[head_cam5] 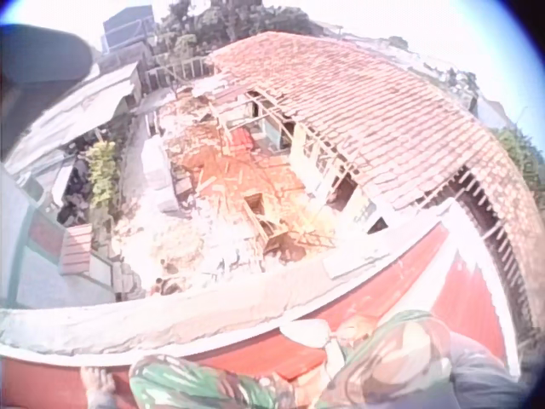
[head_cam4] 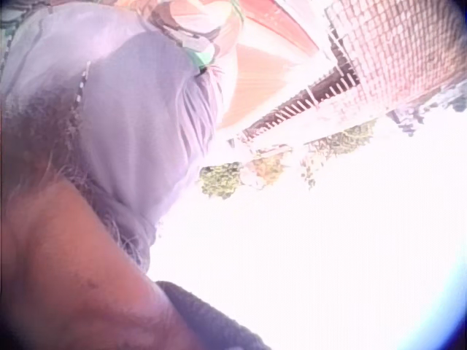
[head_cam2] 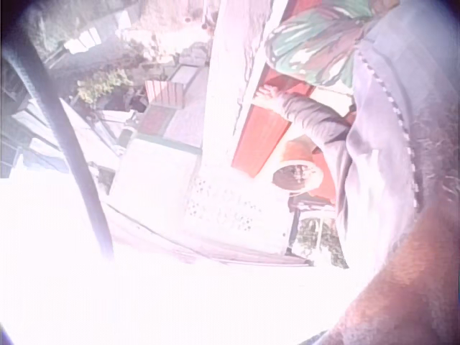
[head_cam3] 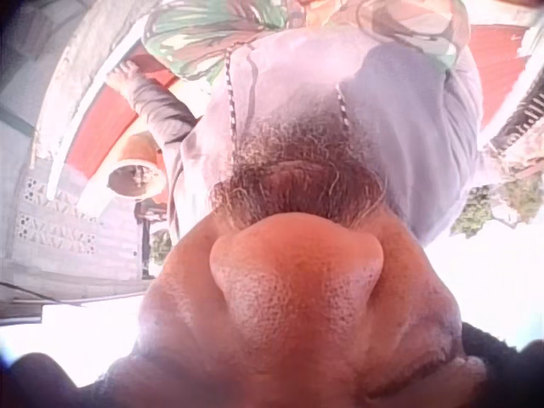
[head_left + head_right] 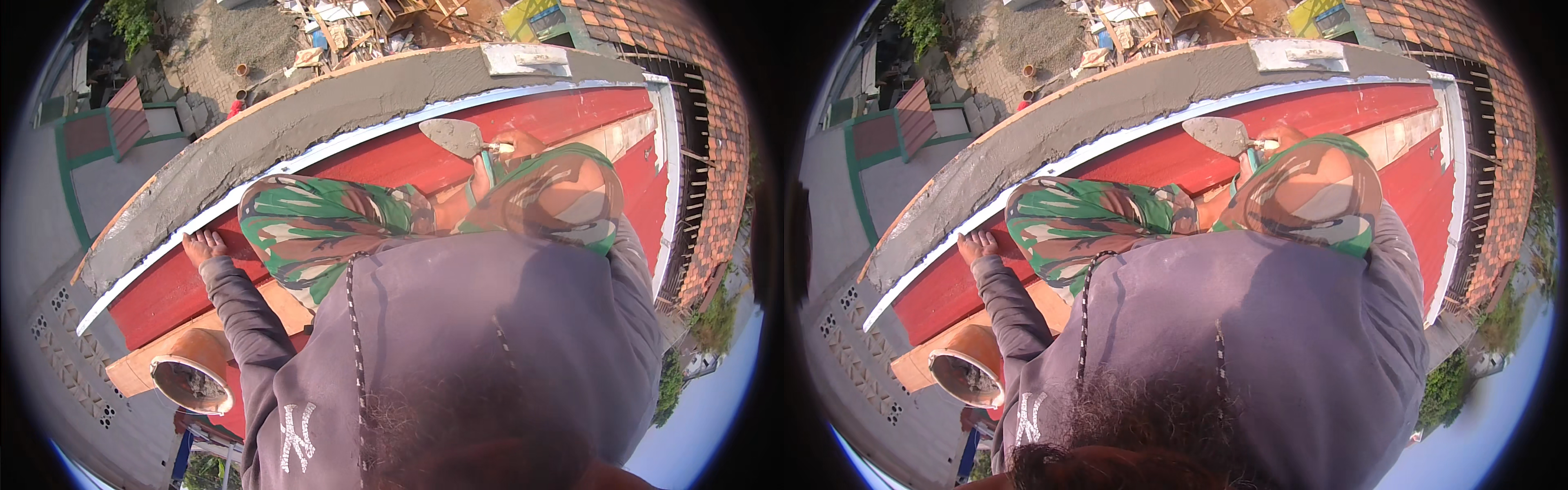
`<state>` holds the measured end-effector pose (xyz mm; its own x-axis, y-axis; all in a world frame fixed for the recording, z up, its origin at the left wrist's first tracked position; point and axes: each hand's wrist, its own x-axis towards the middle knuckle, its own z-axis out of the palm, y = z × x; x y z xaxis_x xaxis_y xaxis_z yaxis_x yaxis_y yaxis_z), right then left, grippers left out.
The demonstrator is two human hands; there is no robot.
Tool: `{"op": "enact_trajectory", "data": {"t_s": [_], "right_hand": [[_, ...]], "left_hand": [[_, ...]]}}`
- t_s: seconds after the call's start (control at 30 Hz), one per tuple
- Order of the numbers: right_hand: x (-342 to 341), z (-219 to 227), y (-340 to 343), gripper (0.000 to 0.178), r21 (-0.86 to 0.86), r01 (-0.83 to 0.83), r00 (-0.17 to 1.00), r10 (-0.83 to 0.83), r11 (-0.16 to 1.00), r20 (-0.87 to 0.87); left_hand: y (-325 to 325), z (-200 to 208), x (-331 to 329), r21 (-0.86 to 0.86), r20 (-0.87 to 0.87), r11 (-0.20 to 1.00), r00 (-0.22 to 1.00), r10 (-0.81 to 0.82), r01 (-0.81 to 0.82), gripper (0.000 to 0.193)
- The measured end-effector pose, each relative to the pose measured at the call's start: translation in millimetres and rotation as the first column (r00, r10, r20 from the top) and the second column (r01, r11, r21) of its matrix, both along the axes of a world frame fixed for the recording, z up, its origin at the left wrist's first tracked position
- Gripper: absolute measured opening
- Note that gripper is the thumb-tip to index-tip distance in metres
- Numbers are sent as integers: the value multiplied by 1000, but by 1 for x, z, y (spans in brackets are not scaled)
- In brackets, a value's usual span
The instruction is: The person applies cement mortar along the edge of a roof ridge using a trowel, scooping the mixture from a bucket and smoothing it into place.
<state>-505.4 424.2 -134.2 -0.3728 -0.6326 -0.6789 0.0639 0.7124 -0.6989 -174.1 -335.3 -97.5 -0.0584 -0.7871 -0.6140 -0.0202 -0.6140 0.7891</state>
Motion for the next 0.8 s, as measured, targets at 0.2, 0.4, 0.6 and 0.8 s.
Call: {"op": "enact_trajectory", "data": {"t_s": [0.2,0.4,0.6,0.8], "right_hand": [[7,9,-41,42,88,-88,984,100,992,-148],[6,29,-44,38,151,-141,960,172,978,-222],[-7,17,-68,39,151,-218,947,246,964,-206],[1,12,-75,36,111,-217,954,235,970,-188]], "left_hand": [[-39,-21,1,94,44,992,995,85,-89,87],[-30,-10,-38,175,136,959,970,200,-223,49],[-80,-19,-1,235,117,956,981,152,-176,48],[-36,12,-34,251,210,937,959,193,-243,48]]}}
